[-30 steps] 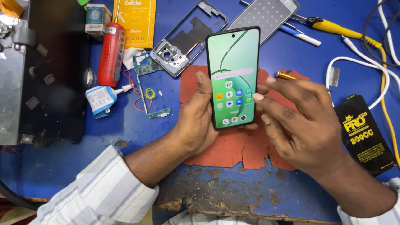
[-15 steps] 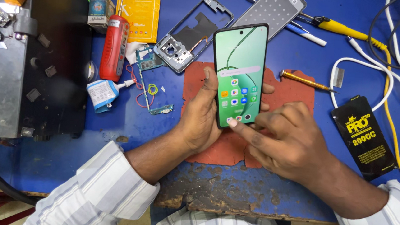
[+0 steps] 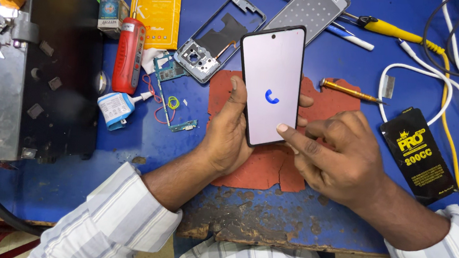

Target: The person tests a smartphone's touchscreen by opening the phone app and dialing numbers. They then open the device and use a metal spudger to disconnect and reconnect internal ribbon cables on the motherboard.

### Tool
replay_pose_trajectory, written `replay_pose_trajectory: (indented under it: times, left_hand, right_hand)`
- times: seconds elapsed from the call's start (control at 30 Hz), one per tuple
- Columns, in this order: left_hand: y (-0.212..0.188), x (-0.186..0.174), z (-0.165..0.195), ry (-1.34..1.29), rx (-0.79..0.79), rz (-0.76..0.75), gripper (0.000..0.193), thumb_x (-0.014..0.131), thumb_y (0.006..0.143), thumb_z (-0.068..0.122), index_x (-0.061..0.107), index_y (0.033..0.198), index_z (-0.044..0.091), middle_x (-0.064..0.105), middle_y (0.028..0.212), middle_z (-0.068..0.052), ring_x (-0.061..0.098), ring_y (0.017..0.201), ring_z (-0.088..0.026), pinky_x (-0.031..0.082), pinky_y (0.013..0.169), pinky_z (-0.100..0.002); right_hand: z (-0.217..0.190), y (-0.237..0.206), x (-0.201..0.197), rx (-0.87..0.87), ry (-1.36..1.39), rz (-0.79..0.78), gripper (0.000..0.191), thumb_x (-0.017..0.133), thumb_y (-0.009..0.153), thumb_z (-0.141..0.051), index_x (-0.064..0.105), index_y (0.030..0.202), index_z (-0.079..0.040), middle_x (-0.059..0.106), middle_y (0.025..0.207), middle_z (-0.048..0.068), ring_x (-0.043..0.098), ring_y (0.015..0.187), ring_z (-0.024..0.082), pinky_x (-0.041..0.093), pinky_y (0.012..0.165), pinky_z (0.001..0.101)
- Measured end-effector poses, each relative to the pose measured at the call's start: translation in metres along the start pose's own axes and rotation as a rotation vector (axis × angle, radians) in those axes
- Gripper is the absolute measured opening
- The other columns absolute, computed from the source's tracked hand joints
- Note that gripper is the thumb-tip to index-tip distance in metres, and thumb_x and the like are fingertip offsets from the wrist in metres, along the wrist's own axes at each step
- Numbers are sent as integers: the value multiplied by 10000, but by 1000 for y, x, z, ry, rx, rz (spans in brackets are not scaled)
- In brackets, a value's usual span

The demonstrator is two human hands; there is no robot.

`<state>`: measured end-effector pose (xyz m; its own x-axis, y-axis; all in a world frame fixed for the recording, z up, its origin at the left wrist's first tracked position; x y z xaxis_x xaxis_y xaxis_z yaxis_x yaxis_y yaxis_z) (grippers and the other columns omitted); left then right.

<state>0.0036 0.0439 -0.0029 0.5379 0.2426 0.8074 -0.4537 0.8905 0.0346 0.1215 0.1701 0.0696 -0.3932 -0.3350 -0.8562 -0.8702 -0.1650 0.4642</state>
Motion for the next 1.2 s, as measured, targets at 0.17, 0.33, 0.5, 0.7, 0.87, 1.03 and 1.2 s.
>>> replay_pose_trajectory:
  times: [0.17,0.33,0.5,0.7,0.87,1.03,1.2]
  left_hand:
    - [0,1,1,-15,0,4,845,224,1046,683,406,1546,26,587,1394,-244,659,1206,-317,600,1011,-503]
    - [0,1,2,1,14,-1,845,218,1061,679,402,1553,18,587,1397,-253,662,1213,-327,601,1027,-507]
    - [0,2,1,-28,0,0,834,203,1054,672,389,1553,30,586,1391,-250,661,1215,-327,609,1016,-517]
    - [0,3,3,-34,1,4,827,192,1073,660,397,1555,20,585,1397,-253,664,1210,-329,606,1015,-516]
    - [0,1,3,-20,12,12,812,195,1077,655,404,1550,29,596,1386,-250,665,1207,-327,589,1046,-505]
    - [0,0,1,-17,5,8,821,191,1079,663,419,1546,27,605,1375,-242,663,1208,-318,580,1050,-491]
    - [0,0,1,-17,-11,19,815,195,1072,660,420,1538,30,607,1372,-236,662,1210,-318,581,1041,-491]
  right_hand:
    - [0,0,0,9,-6,8,410,837,782,-34,779,1177,-126,643,882,0,509,734,161,386,679,345]
    - [0,1,1,21,12,6,423,834,776,-23,774,1181,-129,637,868,3,512,730,166,386,681,349]
    - [1,0,0,27,27,10,434,819,763,-7,768,1179,-124,654,880,2,510,722,170,390,680,353]
    - [2,0,0,29,26,1,465,796,739,15,768,1183,-124,651,876,6,516,721,166,389,680,354]
    - [1,1,0,18,27,-11,461,784,717,15,783,1158,-120,653,895,10,538,738,172,397,690,358]
    - [-2,3,-1,3,26,-11,397,794,711,-7,801,1096,-103,632,874,9,547,739,177,399,694,370]
    - [-2,3,-1,-2,35,3,352,811,733,-26,795,1079,-92,638,892,18,558,750,172,395,688,366]
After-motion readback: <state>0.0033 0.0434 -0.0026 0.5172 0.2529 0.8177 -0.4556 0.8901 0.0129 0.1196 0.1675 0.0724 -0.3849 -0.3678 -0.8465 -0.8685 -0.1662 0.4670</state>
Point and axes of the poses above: each hand's wrist, its own y-axis towards the middle knuckle, its own x-axis out of the palm, z = x × y, the point moved 3 cm from there along y, towards the middle knuckle
